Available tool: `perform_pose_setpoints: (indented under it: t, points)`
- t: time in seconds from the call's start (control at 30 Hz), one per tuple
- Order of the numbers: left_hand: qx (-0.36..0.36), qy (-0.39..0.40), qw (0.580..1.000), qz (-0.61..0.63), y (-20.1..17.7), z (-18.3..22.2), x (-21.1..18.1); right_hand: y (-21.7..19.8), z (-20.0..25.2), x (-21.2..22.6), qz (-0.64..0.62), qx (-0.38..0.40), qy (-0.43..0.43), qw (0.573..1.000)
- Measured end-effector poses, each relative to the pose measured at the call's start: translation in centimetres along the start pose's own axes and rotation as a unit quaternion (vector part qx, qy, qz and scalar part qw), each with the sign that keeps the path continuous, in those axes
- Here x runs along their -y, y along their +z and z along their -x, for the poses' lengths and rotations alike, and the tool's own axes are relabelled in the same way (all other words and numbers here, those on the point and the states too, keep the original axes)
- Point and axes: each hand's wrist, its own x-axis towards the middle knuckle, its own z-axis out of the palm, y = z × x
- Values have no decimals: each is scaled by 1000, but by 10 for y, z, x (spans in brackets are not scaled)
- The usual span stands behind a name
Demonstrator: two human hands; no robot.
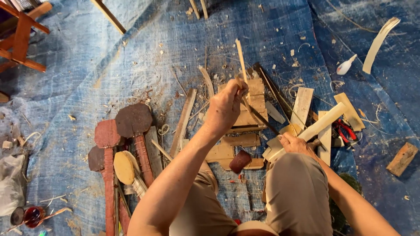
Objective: The person shaves thin strips of wood from a wooden block using a curved hand blade.
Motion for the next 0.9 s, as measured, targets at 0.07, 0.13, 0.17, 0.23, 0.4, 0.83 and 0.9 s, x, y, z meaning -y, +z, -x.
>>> perform_pose_setpoints:
  t: [0.07,0.13,0.17,0.23,0.4,0.83,0.9]
  points:
    - [-1,11,1000,13,0,-1,0,1,2,6,-118,31,34,992]
    - [-2,11,1000,14,1,-1,1,5,-2,-3,-155,63,48,985]
    - [-1,10,1000,14,0,1,1,9,-3,-7,-192,96,62,975]
    - [1,11,1000,12,0,3,2,5,0,-1,-203,118,72,969]
    - [-2,15,1000,22,0,4,1,22,-17,-25,-179,93,52,978]
    - [-10,21,999,38,5,0,4,3,3,-9,-142,-32,24,989]
    - [-6,5,999,40,2,3,1,-22,13,12,-156,-43,-13,987]
